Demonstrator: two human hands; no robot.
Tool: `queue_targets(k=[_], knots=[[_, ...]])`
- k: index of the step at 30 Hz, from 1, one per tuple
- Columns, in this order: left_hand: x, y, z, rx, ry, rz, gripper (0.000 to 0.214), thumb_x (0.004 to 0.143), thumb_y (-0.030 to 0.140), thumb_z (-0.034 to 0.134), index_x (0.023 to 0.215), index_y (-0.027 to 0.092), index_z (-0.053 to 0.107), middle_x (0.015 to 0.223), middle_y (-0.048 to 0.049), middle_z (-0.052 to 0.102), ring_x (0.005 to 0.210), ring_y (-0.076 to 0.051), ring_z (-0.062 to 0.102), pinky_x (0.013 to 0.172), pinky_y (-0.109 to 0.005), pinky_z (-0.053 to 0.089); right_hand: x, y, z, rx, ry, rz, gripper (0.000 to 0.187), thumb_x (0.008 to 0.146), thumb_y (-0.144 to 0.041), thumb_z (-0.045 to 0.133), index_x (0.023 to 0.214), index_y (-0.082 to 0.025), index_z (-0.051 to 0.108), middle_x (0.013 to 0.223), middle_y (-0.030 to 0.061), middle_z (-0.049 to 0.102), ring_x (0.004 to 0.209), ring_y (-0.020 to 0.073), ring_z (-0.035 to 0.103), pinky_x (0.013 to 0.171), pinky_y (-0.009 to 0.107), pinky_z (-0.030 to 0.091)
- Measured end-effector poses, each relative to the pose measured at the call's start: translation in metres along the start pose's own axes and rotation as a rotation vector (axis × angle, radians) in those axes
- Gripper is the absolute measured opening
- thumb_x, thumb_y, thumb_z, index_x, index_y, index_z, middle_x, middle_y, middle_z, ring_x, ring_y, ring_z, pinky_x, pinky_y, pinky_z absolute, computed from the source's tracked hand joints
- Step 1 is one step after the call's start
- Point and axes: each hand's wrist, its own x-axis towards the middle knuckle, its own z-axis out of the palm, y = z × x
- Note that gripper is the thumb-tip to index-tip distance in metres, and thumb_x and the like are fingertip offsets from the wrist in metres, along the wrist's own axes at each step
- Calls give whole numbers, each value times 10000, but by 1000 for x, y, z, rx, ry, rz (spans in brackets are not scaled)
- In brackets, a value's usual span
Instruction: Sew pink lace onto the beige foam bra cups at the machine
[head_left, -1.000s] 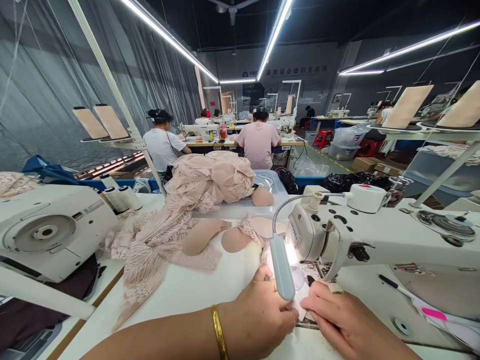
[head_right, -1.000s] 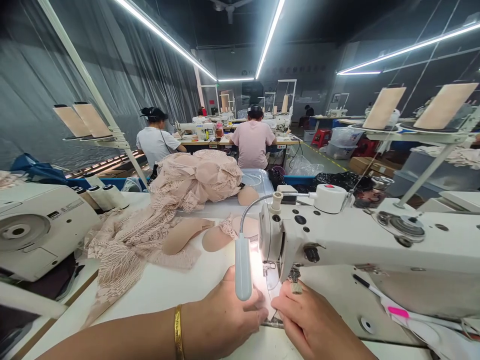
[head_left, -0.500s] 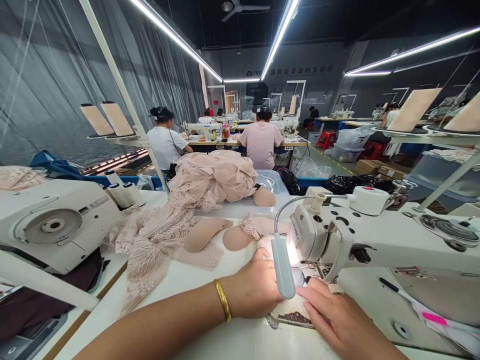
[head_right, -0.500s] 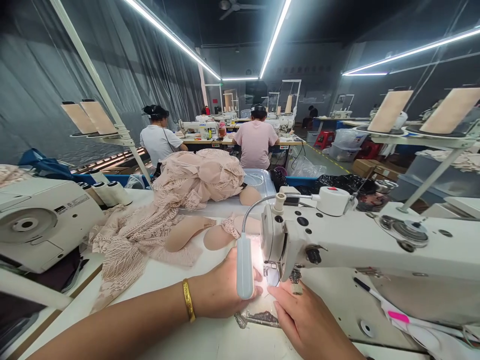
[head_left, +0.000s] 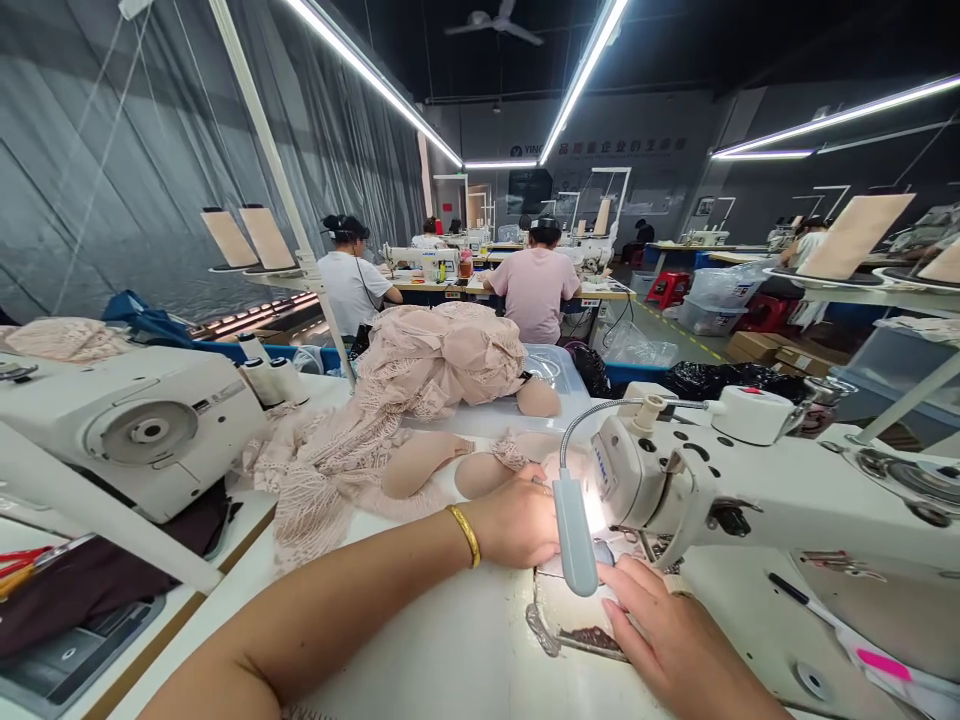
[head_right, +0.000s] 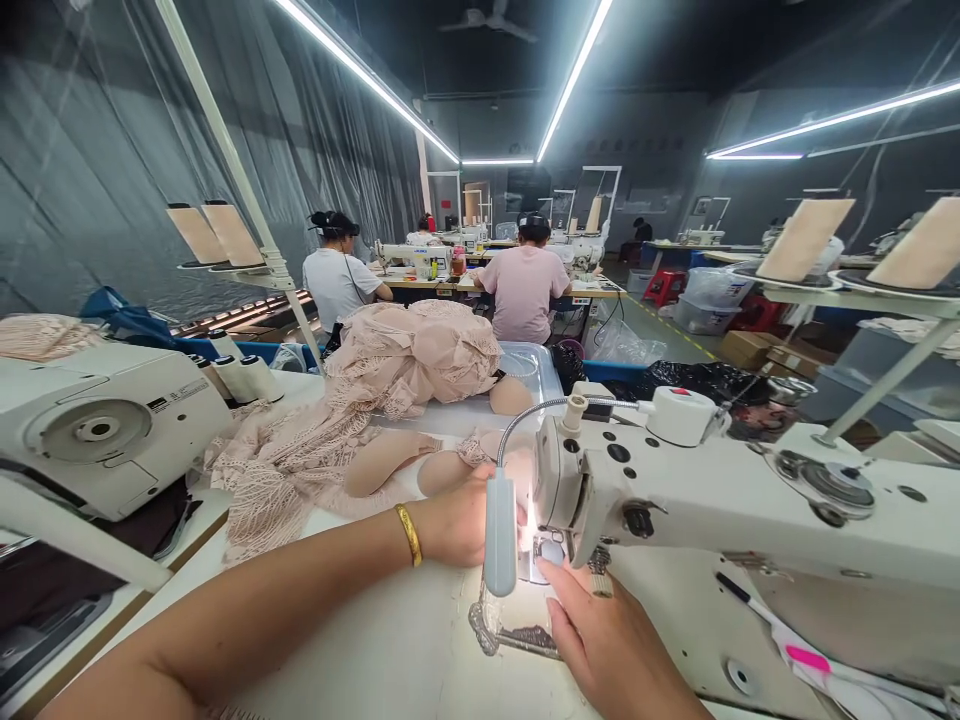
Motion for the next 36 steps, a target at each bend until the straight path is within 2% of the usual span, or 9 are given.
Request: queue_targets(k=[4,7,12,16,20,24,30,33,36], knots=[[8,-17,-12,18,131,-347,286,910,154,569,1165,218,682,1349,-121,631,1241,-312,535,1072,-491,326,1,-1,-1,27,7,-11,279,1065,-254,387,1202,-269,629,950,44,710,757,205,686,622,306,540],[13,-34,-19,6,134,-536,247,846,92,592,1056,165,698,1105,-142,705,1095,-323,595,1006,-517,353,2,-4,-4,27,-18,18,263,1078,-268,348,1124,-269,607,923,36,683,727,207,663,616,322,536],[1,-48,-58,-38,235,-659,84,897,157,570,867,173,647,889,-64,704,890,-244,621,946,-464,374,2,-4,-6,28,19,-15,233,1063,-248,385,1093,-277,614,962,44,698,810,224,685,663,332,547],[-39,-16,-89,-80,258,-602,138,920,157,527,809,191,600,892,-51,669,904,-222,611,874,-373,421,2,-4,-5,33,48,-28,233,1044,-228,408,992,-282,628,894,33,681,715,211,654,593,314,509],[-76,43,-71,-403,-28,-231,221,782,90,605,686,197,438,846,-35,627,921,-200,617,792,-277,471,3,-5,-4,49,48,-19,245,1044,-218,409,981,-284,636,861,21,659,650,197,613,548,309,475],[-81,80,-42,-449,-134,-282,193,941,254,598,811,205,465,950,-43,635,844,-190,595,776,-310,493,2,-5,-4,61,53,-53,240,1043,-205,418,1004,-280,643,871,19,652,672,196,625,580,312,490],[-63,83,-16,-495,-5,-403,179,855,97,618,996,179,545,1143,-100,562,947,-202,567,824,-323,520,2,-12,-8,78,78,-102,254,1039,-171,411,1082,-277,638,849,16,623,707,204,631,623,320,507],[-59,74,-7,-429,-29,-466,244,825,200,754,997,172,583,1148,-102,579,1021,-253,557,917,-402,515,3,-17,-8,69,59,-146,287,1032,-137,383,1114,-259,629,851,25,611,731,209,627,635,327,512],[-55,64,-11,-369,-105,-337,257,832,305,814,916,188,602,1088,-64,632,1013,-251,576,927,-400,507,4,-19,-7,34,36,-180,309,1025,-113,357,1128,-234,622,858,42,603,765,223,625,630,334,516]])
